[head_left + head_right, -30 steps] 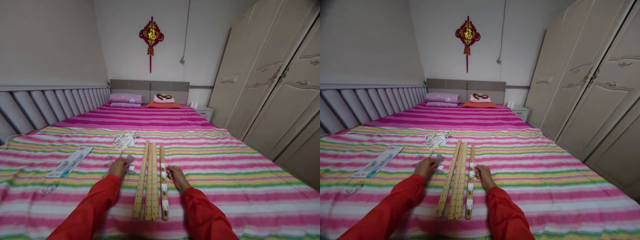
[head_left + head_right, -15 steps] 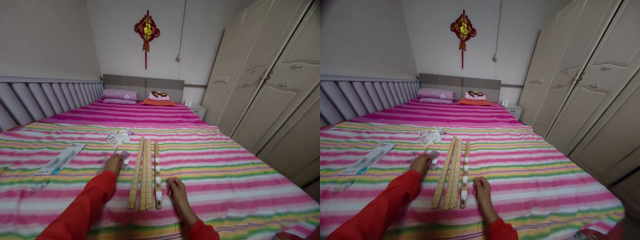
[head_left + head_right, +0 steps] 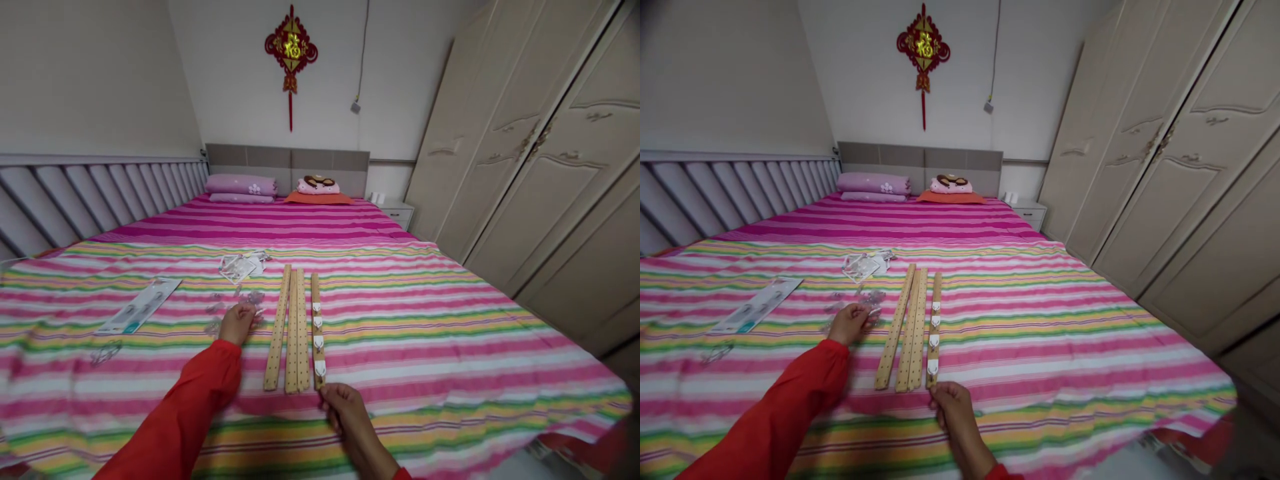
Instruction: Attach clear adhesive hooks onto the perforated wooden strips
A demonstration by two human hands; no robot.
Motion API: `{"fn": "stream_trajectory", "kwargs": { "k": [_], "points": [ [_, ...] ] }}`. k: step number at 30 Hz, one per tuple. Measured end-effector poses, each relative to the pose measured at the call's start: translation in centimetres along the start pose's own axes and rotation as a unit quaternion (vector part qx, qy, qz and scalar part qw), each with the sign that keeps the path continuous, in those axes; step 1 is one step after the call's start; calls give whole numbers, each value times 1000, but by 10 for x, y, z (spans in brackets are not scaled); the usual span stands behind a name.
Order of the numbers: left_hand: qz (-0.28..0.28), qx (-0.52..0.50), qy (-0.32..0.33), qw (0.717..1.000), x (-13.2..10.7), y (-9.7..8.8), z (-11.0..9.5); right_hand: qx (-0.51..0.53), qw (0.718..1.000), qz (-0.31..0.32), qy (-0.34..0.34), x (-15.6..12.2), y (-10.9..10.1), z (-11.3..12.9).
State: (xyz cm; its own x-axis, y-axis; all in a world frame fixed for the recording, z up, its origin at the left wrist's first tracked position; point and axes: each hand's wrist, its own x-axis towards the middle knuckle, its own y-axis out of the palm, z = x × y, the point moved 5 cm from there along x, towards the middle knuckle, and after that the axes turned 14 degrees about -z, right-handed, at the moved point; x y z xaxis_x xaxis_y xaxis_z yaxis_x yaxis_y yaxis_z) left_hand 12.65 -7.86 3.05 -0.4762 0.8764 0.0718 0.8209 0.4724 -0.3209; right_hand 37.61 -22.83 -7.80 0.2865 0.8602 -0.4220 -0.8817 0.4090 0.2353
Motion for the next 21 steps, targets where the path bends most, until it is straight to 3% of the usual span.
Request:
{"fn": "stream_trajectory", "kwargs": {
  "k": [4,9,15,21],
  "points": [
    [29,-179,-131,975,-26,6,5,13,1000,-7,7,0,1,1],
    [36,-256,-159,953,-58,13,2,30,999,26,27,-7,-3,-9],
    [84,-256,-130,954,-84,23,-9,25,999,21,31,-20,-21,-28],
    [77,-232,-40,969,-98,28,-25,4,997,54,53,-32,-31,-45]
  ]
}}
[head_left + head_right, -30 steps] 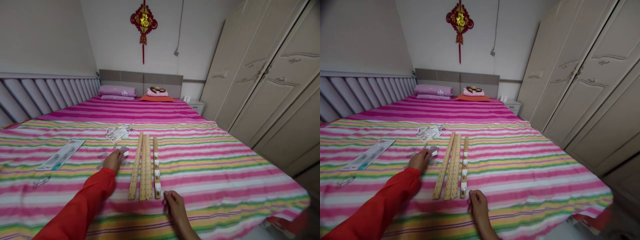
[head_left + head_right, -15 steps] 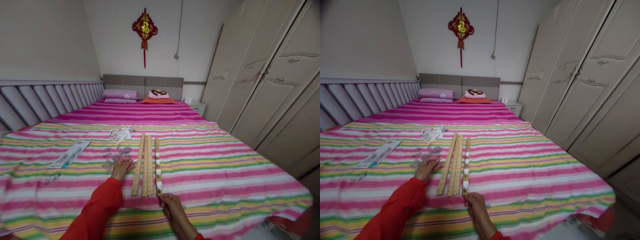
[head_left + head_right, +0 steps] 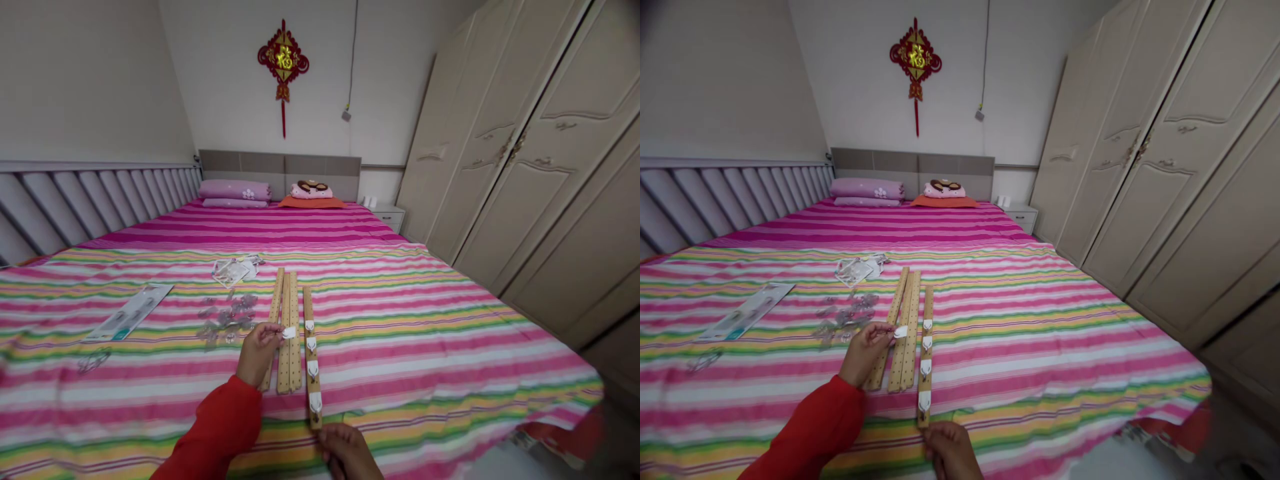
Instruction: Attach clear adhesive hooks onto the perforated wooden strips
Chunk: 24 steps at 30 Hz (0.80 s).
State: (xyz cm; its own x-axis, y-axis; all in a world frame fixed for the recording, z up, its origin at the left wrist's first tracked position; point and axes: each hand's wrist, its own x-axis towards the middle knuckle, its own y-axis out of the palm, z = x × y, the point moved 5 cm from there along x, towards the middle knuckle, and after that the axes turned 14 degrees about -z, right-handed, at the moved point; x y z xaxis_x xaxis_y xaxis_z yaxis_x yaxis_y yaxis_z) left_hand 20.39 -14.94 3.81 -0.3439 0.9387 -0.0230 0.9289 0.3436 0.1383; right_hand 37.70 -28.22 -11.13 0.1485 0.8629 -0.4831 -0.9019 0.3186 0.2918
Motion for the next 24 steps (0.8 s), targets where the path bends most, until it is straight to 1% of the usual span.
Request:
{"fn": "stream_trajectory", "kwargs": {
  "k": [1,3,5,6,8,10,13,16,19,24],
  "points": [
    [2,6,13,1000,-2,1,-1,3,1000,-11,-10,0,-3,1],
    [6,19,38,999,-6,4,-3,18,995,-66,-71,3,-12,13],
    [8,31,57,998,-10,6,-5,26,978,-130,-161,3,-20,38],
    [8,35,60,998,-12,7,-6,19,971,-143,-193,3,-20,52],
    [4,35,50,998,-16,11,-6,-10,967,-131,-217,4,-9,80],
    [2,25,28,999,-19,18,-4,-16,966,-101,-238,6,9,107],
    [7,10,9,1000,-23,32,-1,0,975,-38,-218,15,43,132],
    [10,-3,13,1000,-25,43,1,32,974,-26,-222,27,66,148],
    [15,-18,13,1000,-22,51,2,64,972,-36,-225,39,74,158],
    [37,-5,12,999,-6,60,1,64,976,-33,-207,61,75,170]
  ]
}}
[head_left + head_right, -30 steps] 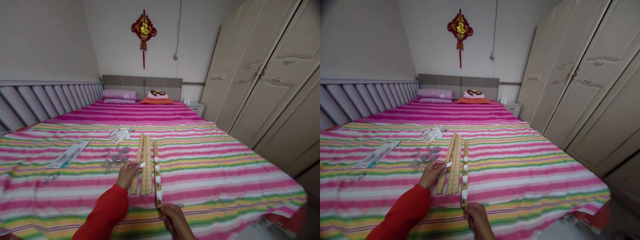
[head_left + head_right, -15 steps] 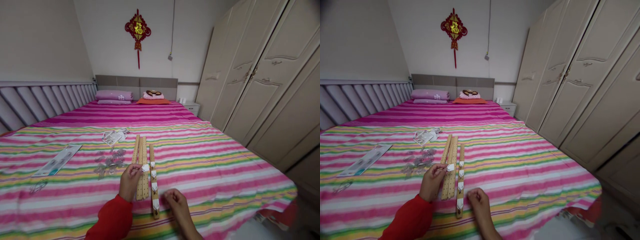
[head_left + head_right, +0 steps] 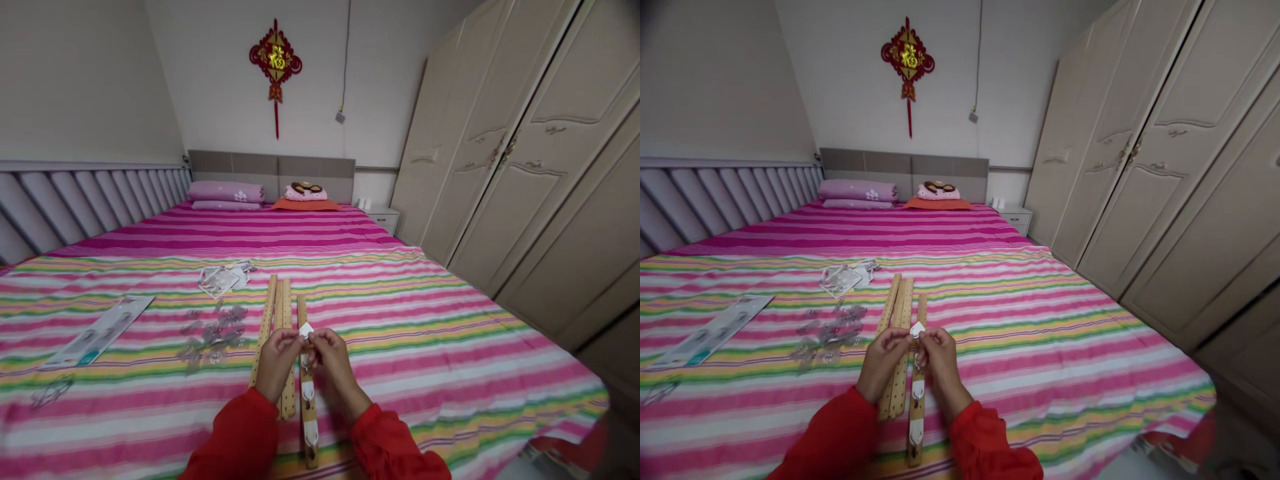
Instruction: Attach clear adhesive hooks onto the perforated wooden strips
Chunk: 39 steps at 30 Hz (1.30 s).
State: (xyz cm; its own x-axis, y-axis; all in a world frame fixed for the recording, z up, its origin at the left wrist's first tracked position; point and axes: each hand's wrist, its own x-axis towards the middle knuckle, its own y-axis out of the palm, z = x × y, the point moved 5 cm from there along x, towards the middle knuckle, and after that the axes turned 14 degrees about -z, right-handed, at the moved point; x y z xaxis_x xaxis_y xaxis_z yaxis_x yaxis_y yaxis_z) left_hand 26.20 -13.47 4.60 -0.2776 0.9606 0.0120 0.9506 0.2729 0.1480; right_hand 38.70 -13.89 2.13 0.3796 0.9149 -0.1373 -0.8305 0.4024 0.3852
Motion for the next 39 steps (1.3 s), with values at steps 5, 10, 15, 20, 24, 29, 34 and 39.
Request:
{"fn": "stream_trajectory", "kwargs": {
  "k": [5,10,15,20,24,29,34,39],
  "points": [
    [6,20,-6,1000,36,9,9,-1,999,6,39,33,3,-7],
    [28,73,-32,996,78,22,32,-32,995,20,96,66,8,-21],
    [29,157,-9,987,99,29,51,-55,994,5,92,89,7,-33],
    [26,205,4,978,102,30,61,-70,994,-22,87,98,5,-44],
    [32,259,7,965,103,31,68,-76,993,-38,85,101,3,-51],
    [43,282,-6,958,103,32,77,-79,992,-46,84,103,2,-55],
    [48,289,-3,956,104,32,78,-85,991,-49,87,106,2,-58],
    [48,291,7,955,102,33,74,-92,991,-49,89,108,3,-60]
  ]
}}
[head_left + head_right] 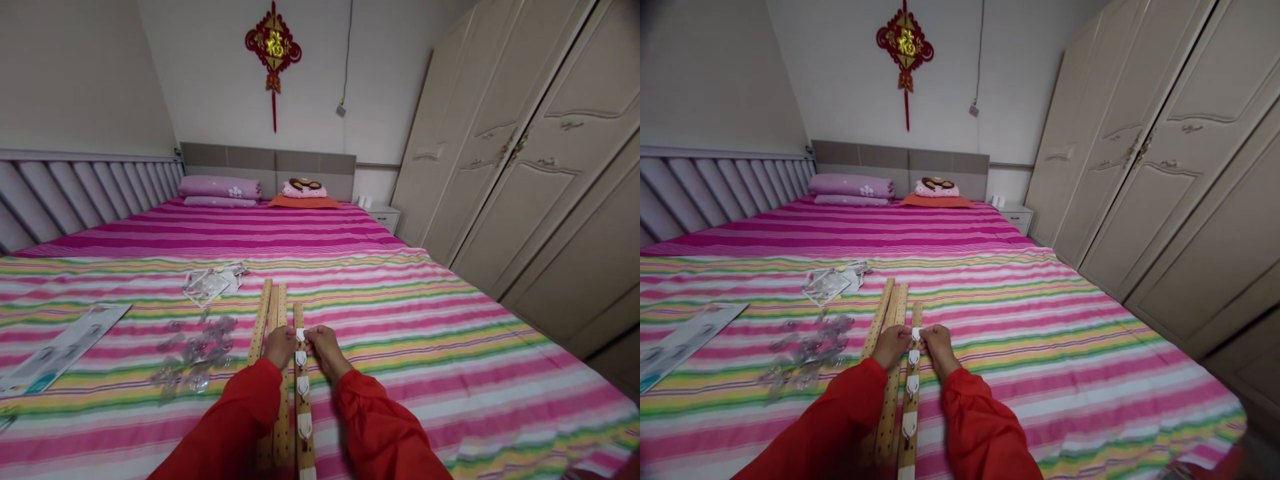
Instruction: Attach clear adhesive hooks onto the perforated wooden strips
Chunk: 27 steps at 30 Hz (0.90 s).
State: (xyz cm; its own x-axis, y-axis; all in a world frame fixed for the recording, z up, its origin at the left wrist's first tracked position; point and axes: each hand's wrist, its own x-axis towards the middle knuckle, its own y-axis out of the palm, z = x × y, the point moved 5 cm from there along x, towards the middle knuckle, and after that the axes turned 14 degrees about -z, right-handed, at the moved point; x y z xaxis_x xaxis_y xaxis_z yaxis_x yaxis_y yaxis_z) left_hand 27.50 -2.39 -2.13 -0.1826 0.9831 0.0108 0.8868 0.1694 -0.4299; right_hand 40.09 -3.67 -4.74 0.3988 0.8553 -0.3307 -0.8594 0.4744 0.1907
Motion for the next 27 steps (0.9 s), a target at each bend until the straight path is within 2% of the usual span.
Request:
{"fn": "stream_trajectory", "kwargs": {
  "k": [7,18,23,27],
  "points": [
    [-37,98,61,993,-5,-7,-11,-7,1000,-5,0,0,0,-2],
    [-38,55,127,990,-10,-7,-11,-16,1000,-13,-1,0,0,-2],
    [-32,88,160,983,-10,-5,-9,-18,1000,-16,1,0,-1,-3],
    [-19,120,162,979,-11,-1,-11,-22,1000,-21,-1,2,-2,-5]
  ]
}}
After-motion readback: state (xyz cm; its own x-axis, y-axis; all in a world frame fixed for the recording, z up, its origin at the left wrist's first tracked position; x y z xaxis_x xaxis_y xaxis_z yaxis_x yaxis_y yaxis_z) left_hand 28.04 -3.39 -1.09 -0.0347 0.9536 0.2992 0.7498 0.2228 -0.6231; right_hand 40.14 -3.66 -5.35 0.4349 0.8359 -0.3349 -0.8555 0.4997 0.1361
